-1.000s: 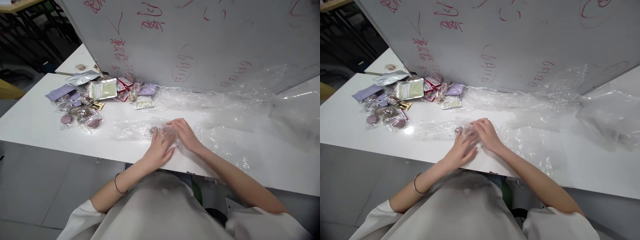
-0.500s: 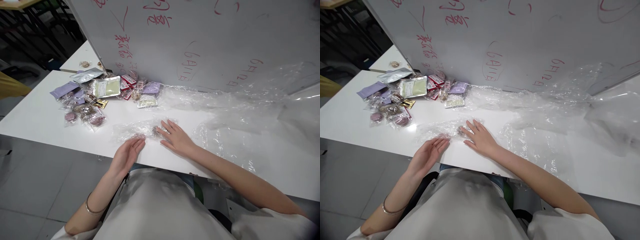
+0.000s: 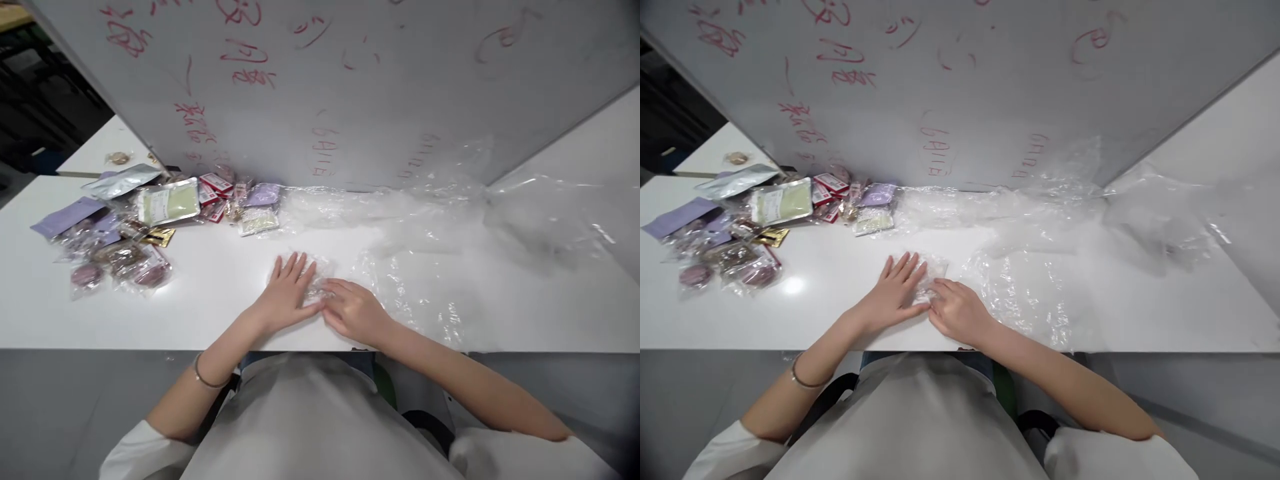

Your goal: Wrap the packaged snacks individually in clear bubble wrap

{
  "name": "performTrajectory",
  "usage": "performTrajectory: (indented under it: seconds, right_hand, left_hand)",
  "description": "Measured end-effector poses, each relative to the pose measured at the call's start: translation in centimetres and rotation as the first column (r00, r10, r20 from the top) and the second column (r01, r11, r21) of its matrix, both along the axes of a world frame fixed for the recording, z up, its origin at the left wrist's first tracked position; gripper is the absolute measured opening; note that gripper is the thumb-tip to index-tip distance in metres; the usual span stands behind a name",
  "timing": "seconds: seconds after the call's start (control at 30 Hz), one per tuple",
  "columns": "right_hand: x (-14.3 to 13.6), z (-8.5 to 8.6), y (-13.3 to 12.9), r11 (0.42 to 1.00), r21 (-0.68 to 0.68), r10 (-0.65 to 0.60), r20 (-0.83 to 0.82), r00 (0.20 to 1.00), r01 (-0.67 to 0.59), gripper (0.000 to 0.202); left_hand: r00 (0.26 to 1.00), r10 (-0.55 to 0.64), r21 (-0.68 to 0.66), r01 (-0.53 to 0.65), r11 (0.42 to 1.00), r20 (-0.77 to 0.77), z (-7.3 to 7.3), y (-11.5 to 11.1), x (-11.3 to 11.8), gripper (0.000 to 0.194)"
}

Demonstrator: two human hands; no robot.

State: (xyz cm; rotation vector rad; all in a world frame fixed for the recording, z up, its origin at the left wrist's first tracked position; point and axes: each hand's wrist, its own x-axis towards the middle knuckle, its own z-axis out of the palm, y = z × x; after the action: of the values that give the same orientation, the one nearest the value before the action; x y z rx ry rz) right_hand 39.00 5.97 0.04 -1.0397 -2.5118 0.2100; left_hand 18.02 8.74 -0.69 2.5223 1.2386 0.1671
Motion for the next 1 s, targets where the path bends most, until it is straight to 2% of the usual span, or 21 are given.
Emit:
performTrajectory:
  seconds: [0.07, 0.1, 0.17, 0.23, 0.33, 0.4, 0.47, 0.53, 0.63, 0.67, 0.73, 0.8, 0.83, 0.87, 0.93, 0.97, 1.0]
  right_hand:
    - [1.8, 0.5, 0.0, 1.000, 0.004, 0.014, -0.091, 0.996, -0.014, 0.017]
    - [2.6, 0.7, 0.1, 1.000, 0.000, 0.018, -0.115, 0.993, -0.018, 0.028]
    - [3.7, 1.0, 0.6, 1.000, -0.006, 0.016, -0.124, 0.992, -0.017, 0.063]
    - [4.3, 1.1, 1.1, 0.999, -0.042, 0.012, -0.122, 0.992, -0.017, 0.094]
    - [4.7, 1.5, 1.4, 0.968, -0.250, -0.045, -0.178, 0.983, -0.001, 0.112]
    - [5.3, 2.2, 1.5, 0.885, -0.461, -0.209, -0.272, 0.939, 0.064, 0.106]
    - [6.4, 3.3, 1.6, 0.774, -0.624, -0.409, -0.359, 0.839, 0.110, 0.091]
    - [7.8, 4.6, 1.7, 0.663, -0.745, -0.529, -0.395, 0.751, 0.075, 0.071]
    - [10.3, 6.2, 1.2, 0.506, -0.862, -0.600, -0.386, 0.701, -0.041, 0.051]
    - [11.2, 6.5, 0.9, 0.477, -0.877, -0.624, -0.384, 0.680, -0.058, 0.049]
    - [13.2, 6.6, 0.1, 0.459, -0.888, -0.694, -0.380, 0.611, -0.031, 0.047]
    - [16.0, 6.3, -0.7, 0.454, -0.887, -0.801, -0.366, 0.474, 0.084, 0.045]
    - [17.7, 6.0, -1.0, 0.453, -0.876, -0.857, -0.374, 0.355, 0.169, 0.042]
    - [19.8, 5.9, -1.1, 0.445, -0.854, -0.893, -0.402, 0.203, 0.269, 0.038]
    - [24.5, 6.0, -0.9, 0.389, -0.785, -0.864, -0.493, -0.106, 0.482, 0.031]
    - [27.1, 6.4, -0.3, 0.335, -0.741, -0.818, -0.536, -0.211, 0.582, 0.028]
    - [29.6, 7.0, 0.6, 0.267, -0.691, -0.790, -0.556, -0.258, 0.672, 0.027]
  left_hand:
    - [0.996, -0.059, 0.023, 0.061, 0.998, -0.067, 0.0, 0.5, -0.8, 0.080]
    - [0.994, -0.076, 0.045, 0.079, 0.996, -0.083, 0.0, 0.7, -1.2, 0.074]
    - [0.995, -0.082, 0.089, 0.087, 0.992, -0.057, 0.0, 1.2, -1.4, 0.059]
    - [0.995, -0.077, 0.093, 0.071, 0.993, 0.061, 0.5, 1.3, -1.0, 0.051]
    - [0.941, -0.037, -0.047, 0.056, 0.997, 0.337, 2.2, 1.3, 0.9, 0.033]
    - [0.860, 0.083, -0.195, 0.019, 0.981, 0.504, 3.5, 1.3, 2.8, 0.021]
    - [0.756, 0.232, -0.319, -0.033, 0.947, 0.612, 4.5, 1.6, 5.1, 0.020]
    - [0.684, 0.307, -0.392, -0.032, 0.919, 0.662, 4.9, 2.2, 7.5, 0.024]
    - [0.679, 0.282, -0.423, 0.046, 0.905, 0.677, 5.0, 3.0, 10.6, 0.029]
    - [0.683, 0.262, -0.420, 0.072, 0.905, 0.682, 4.8, 3.1, 11.4, 0.030]
    - [0.667, 0.240, -0.397, 0.091, 0.913, 0.706, 4.4, 3.1, 12.5, 0.030]
    - [0.642, 0.248, -0.387, 0.082, 0.919, 0.726, 3.8, 2.9, 12.7, 0.031]
    - [0.638, 0.259, -0.391, 0.072, 0.918, 0.726, 3.6, 2.7, 12.5, 0.032]
    - [0.643, 0.268, -0.396, 0.059, 0.916, 0.717, 3.3, 2.5, 12.1, 0.033]
    - [0.666, 0.281, -0.385, 0.010, 0.923, 0.691, 3.0, 2.1, 11.2, 0.034]
    - [0.672, 0.288, -0.366, -0.028, 0.930, 0.682, 3.0, 1.9, 10.8, 0.034]
    - [0.671, 0.299, -0.343, -0.071, 0.937, 0.678, 2.9, 1.7, 10.4, 0.034]
